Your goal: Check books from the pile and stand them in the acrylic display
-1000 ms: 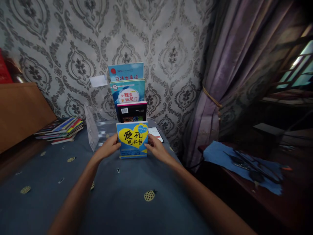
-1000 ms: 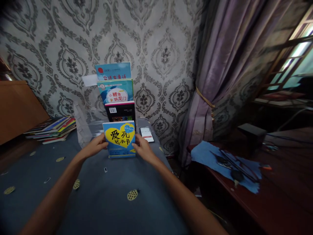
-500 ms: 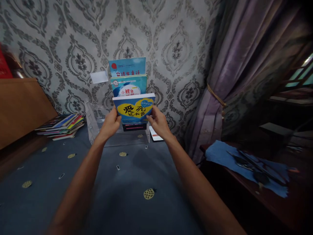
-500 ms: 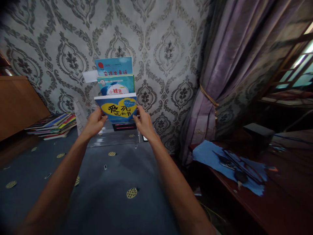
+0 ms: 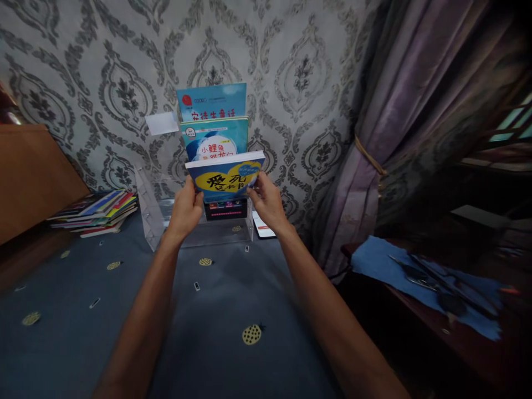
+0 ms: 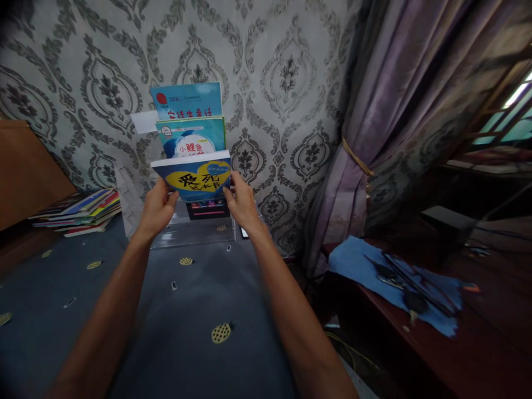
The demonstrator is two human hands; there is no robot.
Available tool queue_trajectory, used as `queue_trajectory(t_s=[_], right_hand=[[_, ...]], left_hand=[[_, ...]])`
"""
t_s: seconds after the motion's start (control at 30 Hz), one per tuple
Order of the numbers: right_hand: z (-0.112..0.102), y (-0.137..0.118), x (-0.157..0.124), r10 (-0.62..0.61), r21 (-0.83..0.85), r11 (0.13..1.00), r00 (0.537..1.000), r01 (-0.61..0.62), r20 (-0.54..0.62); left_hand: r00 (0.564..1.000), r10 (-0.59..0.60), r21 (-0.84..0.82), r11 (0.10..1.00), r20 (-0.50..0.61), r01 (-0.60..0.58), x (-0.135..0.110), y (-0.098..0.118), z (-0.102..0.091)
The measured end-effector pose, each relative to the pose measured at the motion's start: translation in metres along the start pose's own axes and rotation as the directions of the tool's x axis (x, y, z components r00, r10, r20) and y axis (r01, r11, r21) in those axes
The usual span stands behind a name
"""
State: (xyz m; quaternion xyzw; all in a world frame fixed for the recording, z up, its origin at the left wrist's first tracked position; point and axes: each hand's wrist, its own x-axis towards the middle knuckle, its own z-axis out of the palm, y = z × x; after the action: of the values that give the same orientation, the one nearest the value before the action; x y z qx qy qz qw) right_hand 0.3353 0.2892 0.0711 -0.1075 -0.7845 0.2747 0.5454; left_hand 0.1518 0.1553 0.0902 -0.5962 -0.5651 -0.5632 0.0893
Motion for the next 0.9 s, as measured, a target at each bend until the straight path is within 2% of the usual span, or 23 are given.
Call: queue_trajectory(t_s=[0.23,0.43,0.57,0.7,0.9], right_hand=[[0.002,0.007,-0.002,0.031,-0.02,0.999,0.999,-0.03,0.036],[0.003,0.008,-0.004,0.035,0.008,0.999,0.998,-0.036,0.044],[0.003,0.013,-0.005,0.004,-0.076,0.997,1.0,-0.002,0.028],[0.003,0.021,-0.004,-0.031,-0.203,0.979,0.999,0.028,-0.013],[0.007,0.03,-0.004,-0.018,-0.228,0.974,0.999,0.009,-0.035]], left_hand=[[0.999,0.011,0.029,1.0,0.041,-0.012,-0.001,-0.005,-0.001],[1.0,0.024,0.063,0.998,0.012,-0.024,-0.002,-0.006,0.0],[1.0,0.013,0.149,0.989,-0.021,-0.01,-0.004,-0.008,0.004],[0.995,0.065,0.287,0.957,-0.082,-0.039,-0.005,-0.011,0.01],[0.992,0.078,0.399,0.916,-0.102,-0.031,-0.006,-0.018,0.016]])
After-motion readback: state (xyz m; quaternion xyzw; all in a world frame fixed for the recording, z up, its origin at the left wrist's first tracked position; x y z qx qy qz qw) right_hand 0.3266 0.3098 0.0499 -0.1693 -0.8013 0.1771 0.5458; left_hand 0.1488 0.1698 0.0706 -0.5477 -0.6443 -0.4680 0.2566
